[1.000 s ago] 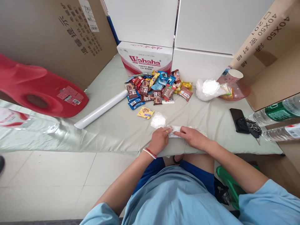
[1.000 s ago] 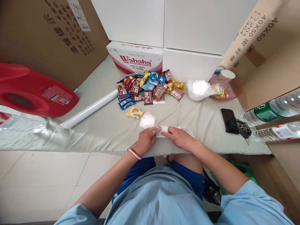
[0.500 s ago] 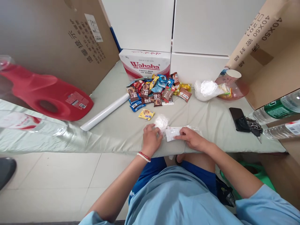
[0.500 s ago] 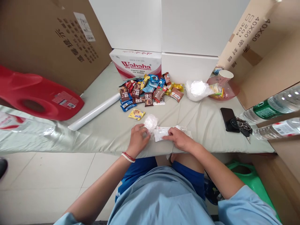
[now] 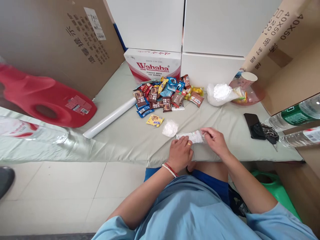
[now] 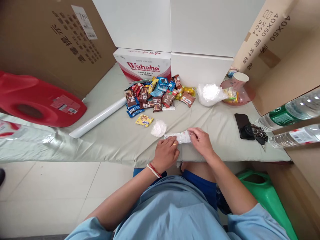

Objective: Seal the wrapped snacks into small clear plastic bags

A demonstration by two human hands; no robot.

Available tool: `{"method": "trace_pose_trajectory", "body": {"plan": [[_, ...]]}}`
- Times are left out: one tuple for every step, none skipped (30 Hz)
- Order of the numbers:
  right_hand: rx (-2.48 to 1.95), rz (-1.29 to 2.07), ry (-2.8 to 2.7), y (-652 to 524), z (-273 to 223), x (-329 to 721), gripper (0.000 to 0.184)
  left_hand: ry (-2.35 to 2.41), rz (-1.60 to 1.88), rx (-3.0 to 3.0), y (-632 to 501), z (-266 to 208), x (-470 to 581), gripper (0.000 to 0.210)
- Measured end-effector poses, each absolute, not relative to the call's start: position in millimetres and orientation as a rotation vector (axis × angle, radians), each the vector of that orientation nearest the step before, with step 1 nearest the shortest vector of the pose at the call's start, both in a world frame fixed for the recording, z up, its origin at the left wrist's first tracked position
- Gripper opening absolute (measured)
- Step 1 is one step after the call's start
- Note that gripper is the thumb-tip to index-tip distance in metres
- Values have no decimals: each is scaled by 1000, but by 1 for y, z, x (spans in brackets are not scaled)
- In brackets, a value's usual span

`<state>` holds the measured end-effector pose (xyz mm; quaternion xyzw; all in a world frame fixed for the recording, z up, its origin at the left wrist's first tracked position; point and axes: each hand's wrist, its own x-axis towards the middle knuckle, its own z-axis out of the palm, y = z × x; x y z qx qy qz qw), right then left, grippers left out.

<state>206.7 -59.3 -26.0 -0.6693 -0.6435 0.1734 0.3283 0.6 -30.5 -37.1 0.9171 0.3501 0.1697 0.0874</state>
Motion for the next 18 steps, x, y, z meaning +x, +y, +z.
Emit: {"method": "trace_pose_trajectory", "body": {"plan": [[-1908, 318, -1598, -63, -28, 210, 38, 1023, 501, 2759, -32, -40, -1, 35], [-2038, 208, -1561, -66, -31, 212, 40, 1014, 499, 2774, -34, -42, -3, 43], [-2127, 140, -1573, -69, -35, 215, 40, 1016, 498, 2781, -35, -44, -3, 51], [-2174, 116, -1615, -72, -39, 218, 35, 1020, 496, 2783, -36, -46, -4, 56], [-2183, 122, -1655, -73, -42, 221, 27, 1020, 489, 2788, -36, -48, -4, 59], [-2164, 151, -1677, -74, -43, 225, 19, 1016, 481, 2795, -36, -50, -4, 57], [-2135, 194, -1673, -74, -43, 229, 14, 1010, 470, 2804, -36, -51, -4, 54], [-2108, 250, -1644, -73, -40, 233, 13, 1000, 461, 2814, -35, -52, -4, 51], [-2090, 324, -1598, -71, -35, 236, 13, 991, 454, 2822, -35, -52, -4, 48], [-2077, 407, -1552, -68, -28, 236, 14, 987, 451, 2825, -35, -53, -4, 46], [-2062, 473, -1518, -63, -20, 235, 14, 987, 450, 2825, -35, -52, -4, 45], [-2041, 508, -1514, -57, -12, 230, 13, 988, 450, 2823, -35, -52, -4, 45], [-2011, 508, -1545, -51, -6, 222, 11, 985, 450, 2821, -35, -51, -3, 45], [-1973, 481, -1612, -44, -1, 212, 9, 979, 453, 2816, -35, -51, -3, 45], [-1934, 443, -1709, -37, 2, 200, 9, 970, 462, 2806, -35, -51, -2, 45], [-1905, 407, -1821, -31, 3, 187, 11, 956, 477, 2787, -33, -50, -2, 44], [-1884, 384, -1937, -26, 1, 175, 14, 941, 495, 2757, -31, -50, -3, 43], [-1869, 376, -2040, -22, -2, 164, 17, 926, 516, 2710, -28, -50, -4, 42]]}}
